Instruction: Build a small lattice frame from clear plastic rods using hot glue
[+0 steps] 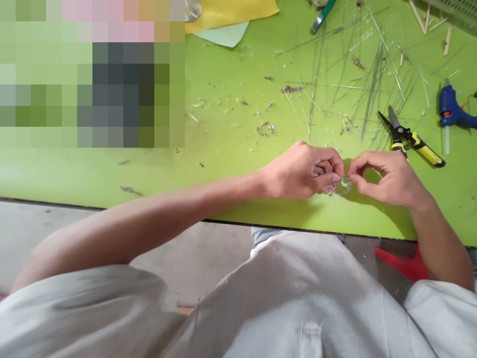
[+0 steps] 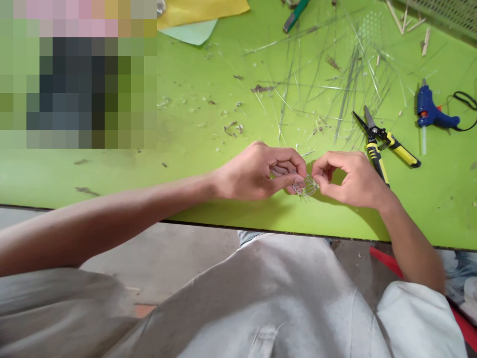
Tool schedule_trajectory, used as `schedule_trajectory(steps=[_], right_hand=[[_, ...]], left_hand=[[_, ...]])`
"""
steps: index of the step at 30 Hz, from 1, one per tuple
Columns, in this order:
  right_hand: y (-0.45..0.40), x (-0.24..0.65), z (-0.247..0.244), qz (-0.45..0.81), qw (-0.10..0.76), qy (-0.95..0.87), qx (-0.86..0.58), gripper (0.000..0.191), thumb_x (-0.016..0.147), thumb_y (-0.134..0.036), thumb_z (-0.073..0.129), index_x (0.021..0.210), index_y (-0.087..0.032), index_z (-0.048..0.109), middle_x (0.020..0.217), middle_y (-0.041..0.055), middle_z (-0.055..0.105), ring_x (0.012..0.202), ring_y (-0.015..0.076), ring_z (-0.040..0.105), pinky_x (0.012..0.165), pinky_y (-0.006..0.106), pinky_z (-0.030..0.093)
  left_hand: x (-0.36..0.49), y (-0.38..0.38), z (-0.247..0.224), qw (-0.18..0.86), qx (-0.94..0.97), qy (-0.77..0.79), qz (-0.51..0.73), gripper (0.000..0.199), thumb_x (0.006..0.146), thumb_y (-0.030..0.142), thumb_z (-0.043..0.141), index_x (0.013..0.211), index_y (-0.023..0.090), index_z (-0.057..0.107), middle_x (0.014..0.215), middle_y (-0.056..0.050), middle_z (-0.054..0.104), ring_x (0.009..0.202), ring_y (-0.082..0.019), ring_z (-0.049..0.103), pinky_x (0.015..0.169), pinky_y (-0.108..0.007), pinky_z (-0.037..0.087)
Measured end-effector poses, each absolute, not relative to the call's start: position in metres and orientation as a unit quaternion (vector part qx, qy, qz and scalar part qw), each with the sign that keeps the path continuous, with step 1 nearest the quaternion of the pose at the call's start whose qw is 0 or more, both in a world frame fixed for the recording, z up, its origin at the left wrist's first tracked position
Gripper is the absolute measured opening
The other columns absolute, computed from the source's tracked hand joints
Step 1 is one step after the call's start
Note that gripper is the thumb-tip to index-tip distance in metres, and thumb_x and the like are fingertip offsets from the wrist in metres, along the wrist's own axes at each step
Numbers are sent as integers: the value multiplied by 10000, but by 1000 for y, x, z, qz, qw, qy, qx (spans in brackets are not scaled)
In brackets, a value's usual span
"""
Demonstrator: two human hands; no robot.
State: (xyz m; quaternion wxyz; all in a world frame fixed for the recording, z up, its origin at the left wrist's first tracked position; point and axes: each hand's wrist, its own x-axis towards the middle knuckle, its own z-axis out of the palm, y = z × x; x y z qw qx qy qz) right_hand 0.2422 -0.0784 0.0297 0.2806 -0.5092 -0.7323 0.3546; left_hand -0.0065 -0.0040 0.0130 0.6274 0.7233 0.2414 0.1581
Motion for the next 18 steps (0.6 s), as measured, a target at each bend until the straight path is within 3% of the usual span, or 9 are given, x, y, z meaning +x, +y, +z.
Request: schedule_trajectory(steps=[5, 18], right_hand=[[-77, 243, 27, 379, 277, -718, -514, 80, 883, -222, 782, 912, -295, 772, 853, -31, 831, 727, 177, 759, 743, 319, 664], [-77, 246, 27, 408, 303, -700, -503, 134, 848, -206, 797, 934, -309, 796, 851, -28, 826, 731, 175, 749, 708, 313, 658]], left_hand=[[-7, -3, 14, 640, 711, 245, 158, 58, 965, 235, 757, 981, 186, 732, 831, 9, 860, 718, -143, 840, 711, -217, 628], [-6, -6, 13, 638, 711, 241, 172, 55, 976, 210, 764, 1010, 169, 750, 848, -5, 864, 739, -137, 841, 758, -214, 645]])
